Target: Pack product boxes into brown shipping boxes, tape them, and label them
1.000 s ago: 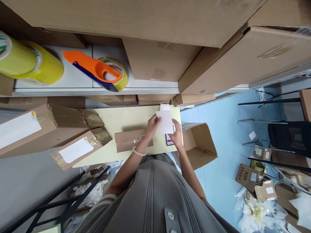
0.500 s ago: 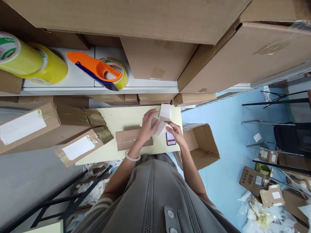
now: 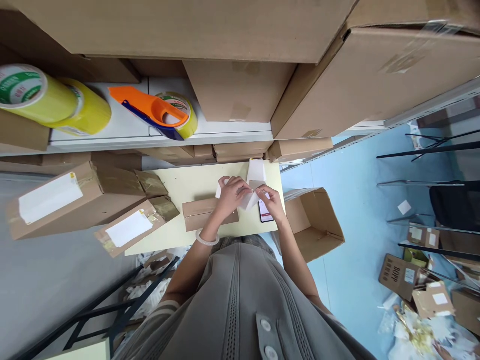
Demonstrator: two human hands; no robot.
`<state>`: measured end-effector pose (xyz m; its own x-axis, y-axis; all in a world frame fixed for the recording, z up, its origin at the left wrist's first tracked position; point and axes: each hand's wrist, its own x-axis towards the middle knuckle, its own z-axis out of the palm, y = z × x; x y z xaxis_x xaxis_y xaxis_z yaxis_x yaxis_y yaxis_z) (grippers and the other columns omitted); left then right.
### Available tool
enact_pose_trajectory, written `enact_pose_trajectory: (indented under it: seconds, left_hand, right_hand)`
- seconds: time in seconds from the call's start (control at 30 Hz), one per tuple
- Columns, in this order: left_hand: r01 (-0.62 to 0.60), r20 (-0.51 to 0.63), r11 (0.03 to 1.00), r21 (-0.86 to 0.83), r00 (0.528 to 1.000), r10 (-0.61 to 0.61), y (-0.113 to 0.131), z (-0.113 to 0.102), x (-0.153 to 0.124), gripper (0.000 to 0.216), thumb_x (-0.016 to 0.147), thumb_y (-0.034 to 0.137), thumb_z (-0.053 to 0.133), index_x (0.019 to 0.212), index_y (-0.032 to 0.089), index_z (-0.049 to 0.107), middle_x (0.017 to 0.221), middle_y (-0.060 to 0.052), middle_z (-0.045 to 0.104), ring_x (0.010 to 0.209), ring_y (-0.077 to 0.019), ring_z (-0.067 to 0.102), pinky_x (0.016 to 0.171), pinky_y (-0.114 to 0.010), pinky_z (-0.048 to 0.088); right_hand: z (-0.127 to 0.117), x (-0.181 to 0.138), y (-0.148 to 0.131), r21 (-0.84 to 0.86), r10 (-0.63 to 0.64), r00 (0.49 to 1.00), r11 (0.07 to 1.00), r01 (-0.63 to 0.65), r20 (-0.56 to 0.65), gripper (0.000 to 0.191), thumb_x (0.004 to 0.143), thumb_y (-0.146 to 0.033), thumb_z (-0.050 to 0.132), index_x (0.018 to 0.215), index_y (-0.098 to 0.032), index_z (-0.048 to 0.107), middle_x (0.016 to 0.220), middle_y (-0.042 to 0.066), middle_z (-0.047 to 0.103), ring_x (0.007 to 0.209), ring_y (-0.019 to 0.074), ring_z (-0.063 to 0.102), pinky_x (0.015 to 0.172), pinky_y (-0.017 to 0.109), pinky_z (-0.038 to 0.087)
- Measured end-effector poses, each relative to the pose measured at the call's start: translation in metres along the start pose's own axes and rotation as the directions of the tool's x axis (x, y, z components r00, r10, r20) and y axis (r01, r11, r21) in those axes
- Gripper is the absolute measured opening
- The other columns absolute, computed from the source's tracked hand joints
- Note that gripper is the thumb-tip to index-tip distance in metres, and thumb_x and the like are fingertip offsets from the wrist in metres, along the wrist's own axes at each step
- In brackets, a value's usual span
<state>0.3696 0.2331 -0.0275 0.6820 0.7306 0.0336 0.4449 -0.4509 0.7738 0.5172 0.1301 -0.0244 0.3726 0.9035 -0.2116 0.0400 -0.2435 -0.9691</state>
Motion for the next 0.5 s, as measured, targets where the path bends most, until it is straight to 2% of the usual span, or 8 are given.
enact_pose_trajectory:
  seconds: [0.1, 0.17, 0.37, 0.5]
  left_hand:
    - [0.068, -0.165, 0.998, -0.015, 0.984, -0.070, 0.001, -0.011, -0.003, 0.019, 0.094, 0.028, 0.056, 0.078, 0.023, 0.063, 0.084, 0.001, 0.068, 0.089, -0.0180, 0.062, 0.102, -0.039, 0.026]
    - [0.104, -0.257, 0.994, -0.032, 0.960, -0.109, 0.000, -0.022, -0.006, 0.017, 0.094, 0.027, 0.056, 0.078, 0.023, 0.062, 0.084, 0.001, 0.068, 0.088, -0.0178, 0.063, 0.102, -0.039, 0.026]
    - [0.109, -0.401, 0.994, -0.030, 0.909, -0.112, -0.009, -0.059, -0.023, 0.016, 0.093, 0.029, 0.058, 0.079, 0.024, 0.062, 0.084, 0.002, 0.069, 0.086, -0.0182, 0.063, 0.100, -0.039, 0.027]
    - [0.126, -0.535, 0.991, -0.041, 0.835, -0.128, -0.009, -0.074, -0.043, 0.015, 0.092, 0.030, 0.059, 0.079, 0.024, 0.062, 0.085, 0.001, 0.070, 0.085, -0.0186, 0.063, 0.099, -0.040, 0.028]
  right_hand:
    - [0.000, 0.000, 0.002, 0.023, 0.007, 0.987, 1.000, -0.003, -0.163, 0.033, 0.087, -0.052, 0.059, 0.072, -0.022, 0.058, 0.071, -0.002, 0.055, 0.073, 0.0164, 0.051, 0.073, 0.027, 0.041]
    - [-0.002, 0.000, 0.002, 0.029, -0.006, 0.975, 0.999, 0.013, -0.224, 0.032, 0.088, -0.051, 0.058, 0.074, -0.022, 0.058, 0.073, -0.001, 0.056, 0.075, 0.0168, 0.052, 0.073, 0.028, 0.041]
    - [-0.008, -0.002, -0.003, -0.044, -0.083, 0.966, 0.996, 0.075, -0.244, 0.031, 0.087, -0.050, 0.059, 0.077, -0.021, 0.063, 0.079, 0.001, 0.061, 0.081, 0.0192, 0.057, 0.080, 0.031, 0.043]
    - [-0.003, -0.004, -0.007, -0.159, -0.204, 0.946, 0.973, 0.168, -0.251, 0.031, 0.090, -0.048, 0.057, 0.077, -0.021, 0.064, 0.082, 0.002, 0.063, 0.084, 0.0201, 0.059, 0.084, 0.034, 0.045]
